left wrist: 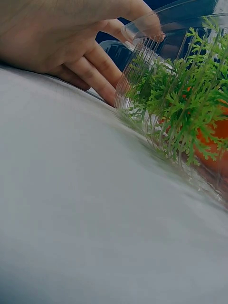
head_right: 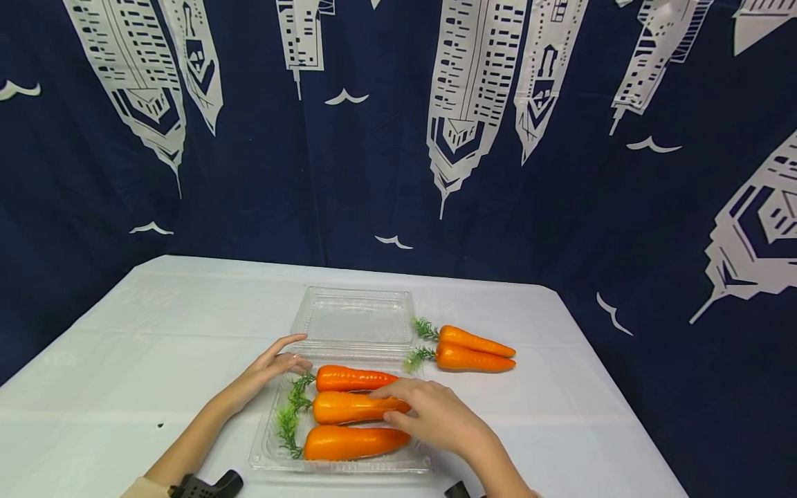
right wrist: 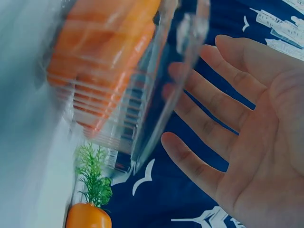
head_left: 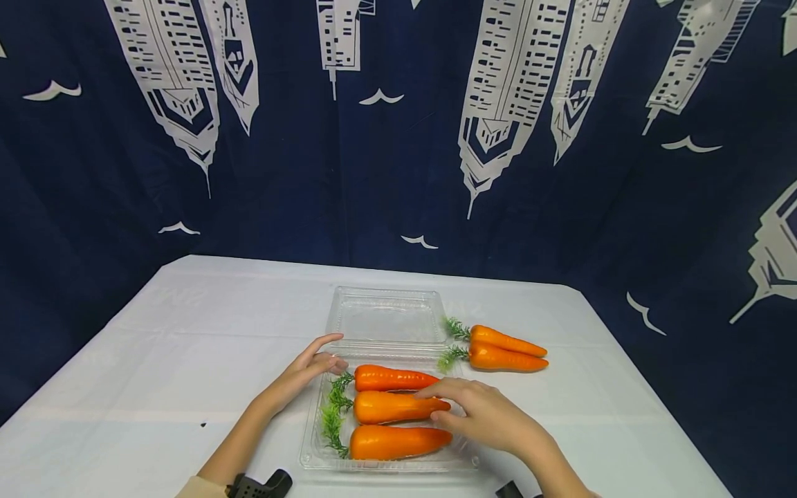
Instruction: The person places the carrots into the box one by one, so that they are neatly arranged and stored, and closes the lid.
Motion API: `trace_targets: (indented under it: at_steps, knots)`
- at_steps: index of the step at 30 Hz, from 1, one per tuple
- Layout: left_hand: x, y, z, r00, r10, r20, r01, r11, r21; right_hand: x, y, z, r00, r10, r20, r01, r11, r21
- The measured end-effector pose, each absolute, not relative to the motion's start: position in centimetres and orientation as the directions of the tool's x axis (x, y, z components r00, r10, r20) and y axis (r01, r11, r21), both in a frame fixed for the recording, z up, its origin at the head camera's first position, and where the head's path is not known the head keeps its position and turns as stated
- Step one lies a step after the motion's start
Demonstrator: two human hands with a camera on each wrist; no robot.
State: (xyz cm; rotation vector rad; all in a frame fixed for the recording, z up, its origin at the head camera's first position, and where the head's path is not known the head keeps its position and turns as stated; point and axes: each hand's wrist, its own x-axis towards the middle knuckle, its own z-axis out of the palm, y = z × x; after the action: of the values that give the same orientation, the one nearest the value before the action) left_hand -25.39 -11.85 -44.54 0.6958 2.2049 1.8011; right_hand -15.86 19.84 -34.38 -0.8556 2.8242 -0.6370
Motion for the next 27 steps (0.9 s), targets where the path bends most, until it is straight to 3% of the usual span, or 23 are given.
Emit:
trace_targets:
  at_steps: [27]
  knots:
    - [-25.3,-11.7,-44.5,-0.864,0.485,0.138,0.232,0.138,0.963,-17.4,22.7,-34.1,-0.884,-0.417,0.210,-0.467,0.797,-0.383]
